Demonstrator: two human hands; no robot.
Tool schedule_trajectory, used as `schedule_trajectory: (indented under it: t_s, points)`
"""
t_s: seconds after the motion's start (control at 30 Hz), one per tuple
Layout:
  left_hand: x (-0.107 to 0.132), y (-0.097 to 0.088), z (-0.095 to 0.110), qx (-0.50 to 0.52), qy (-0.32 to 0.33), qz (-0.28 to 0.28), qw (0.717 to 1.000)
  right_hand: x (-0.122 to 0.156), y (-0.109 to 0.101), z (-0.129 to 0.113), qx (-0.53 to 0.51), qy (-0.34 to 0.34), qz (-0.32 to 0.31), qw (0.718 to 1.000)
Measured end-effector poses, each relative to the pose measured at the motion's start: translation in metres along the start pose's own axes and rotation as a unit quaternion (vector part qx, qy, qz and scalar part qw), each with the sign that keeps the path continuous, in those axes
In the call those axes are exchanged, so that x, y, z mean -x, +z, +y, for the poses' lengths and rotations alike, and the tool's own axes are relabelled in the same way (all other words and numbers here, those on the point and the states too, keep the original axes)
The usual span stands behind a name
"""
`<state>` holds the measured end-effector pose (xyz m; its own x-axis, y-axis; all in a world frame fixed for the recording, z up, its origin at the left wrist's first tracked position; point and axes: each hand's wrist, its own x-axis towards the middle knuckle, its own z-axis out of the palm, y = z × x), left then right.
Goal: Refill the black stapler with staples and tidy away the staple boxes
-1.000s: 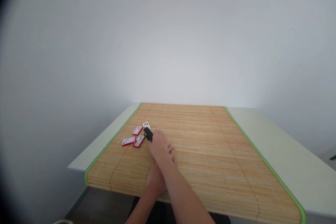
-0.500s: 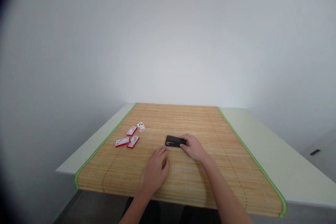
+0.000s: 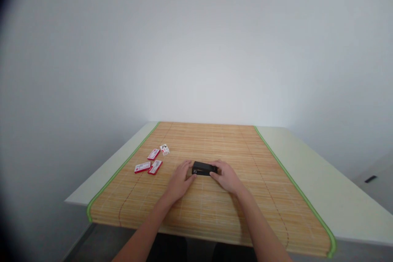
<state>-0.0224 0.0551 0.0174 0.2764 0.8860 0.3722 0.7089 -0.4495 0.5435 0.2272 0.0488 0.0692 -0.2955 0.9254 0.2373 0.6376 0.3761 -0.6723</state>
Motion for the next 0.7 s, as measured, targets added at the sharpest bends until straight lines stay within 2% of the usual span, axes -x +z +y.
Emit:
schedule_trajectory:
  t_s: [0.23,0.53,0.7]
  points:
    - [0.001,0.004,-0.004,0.013,0.01,0.0,1.0,-0.009,-0.004,0.001,-0.024,0.008,-0.044,0.999]
    - [0.0,0.006,-0.01,0.021,0.005,-0.017,1.0,-0.059,0.026,-0.026,0.01,-0.076,-0.046,0.996]
    - [0.0,0.006,-0.008,0.024,-0.004,-0.019,1.0,-0.068,0.019,-0.03,0.029,-0.102,-0.053,0.993]
